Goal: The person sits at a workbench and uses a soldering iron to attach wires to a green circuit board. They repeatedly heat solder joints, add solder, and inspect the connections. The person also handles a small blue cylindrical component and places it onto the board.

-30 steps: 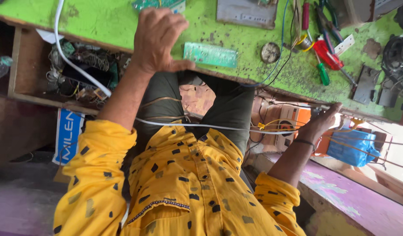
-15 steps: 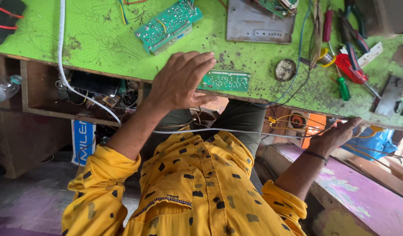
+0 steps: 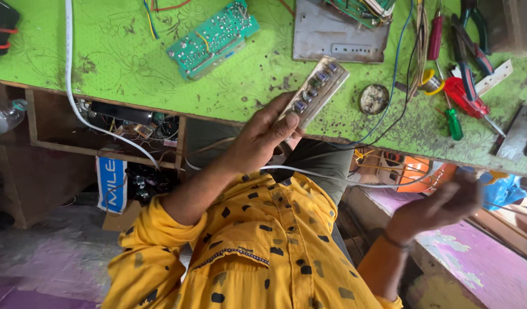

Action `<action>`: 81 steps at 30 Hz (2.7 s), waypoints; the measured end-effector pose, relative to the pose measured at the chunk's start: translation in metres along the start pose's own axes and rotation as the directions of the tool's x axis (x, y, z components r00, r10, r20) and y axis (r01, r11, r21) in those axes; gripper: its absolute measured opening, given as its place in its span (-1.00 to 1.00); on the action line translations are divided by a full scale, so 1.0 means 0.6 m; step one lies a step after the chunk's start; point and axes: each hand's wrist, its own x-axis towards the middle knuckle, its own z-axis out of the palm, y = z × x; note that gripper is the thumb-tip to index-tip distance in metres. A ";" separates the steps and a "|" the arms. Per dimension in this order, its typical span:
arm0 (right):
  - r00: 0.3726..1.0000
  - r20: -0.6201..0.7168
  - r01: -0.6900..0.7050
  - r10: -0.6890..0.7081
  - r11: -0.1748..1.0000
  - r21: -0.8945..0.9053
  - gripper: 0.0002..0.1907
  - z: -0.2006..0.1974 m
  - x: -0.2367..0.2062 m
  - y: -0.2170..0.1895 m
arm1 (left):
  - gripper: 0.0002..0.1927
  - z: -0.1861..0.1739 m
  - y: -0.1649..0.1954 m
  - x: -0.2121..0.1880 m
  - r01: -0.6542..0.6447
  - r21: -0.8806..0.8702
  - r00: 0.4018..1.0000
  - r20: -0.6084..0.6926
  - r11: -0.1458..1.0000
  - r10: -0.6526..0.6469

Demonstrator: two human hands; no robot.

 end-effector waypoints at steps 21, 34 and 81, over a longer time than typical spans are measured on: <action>0.512 0.622 0.697 -0.592 0.710 0.101 -0.58 0.178 -0.147 -0.215 | -0.42 0.017 -0.025 -0.112 0.162 -0.664 0.986 0.146 0.730 -0.086; 0.857 0.503 0.132 -0.109 0.991 -0.010 -0.73 0.226 -0.064 -0.154 | -0.13 -0.211 0.081 -0.050 0.267 0.964 0.766 -0.211 -0.001 0.608; 0.858 -0.263 -0.120 0.441 0.671 0.732 -0.76 -0.116 0.003 0.010 | -0.47 -0.197 -0.054 -0.296 -0.183 -0.469 0.900 -0.434 0.864 -0.045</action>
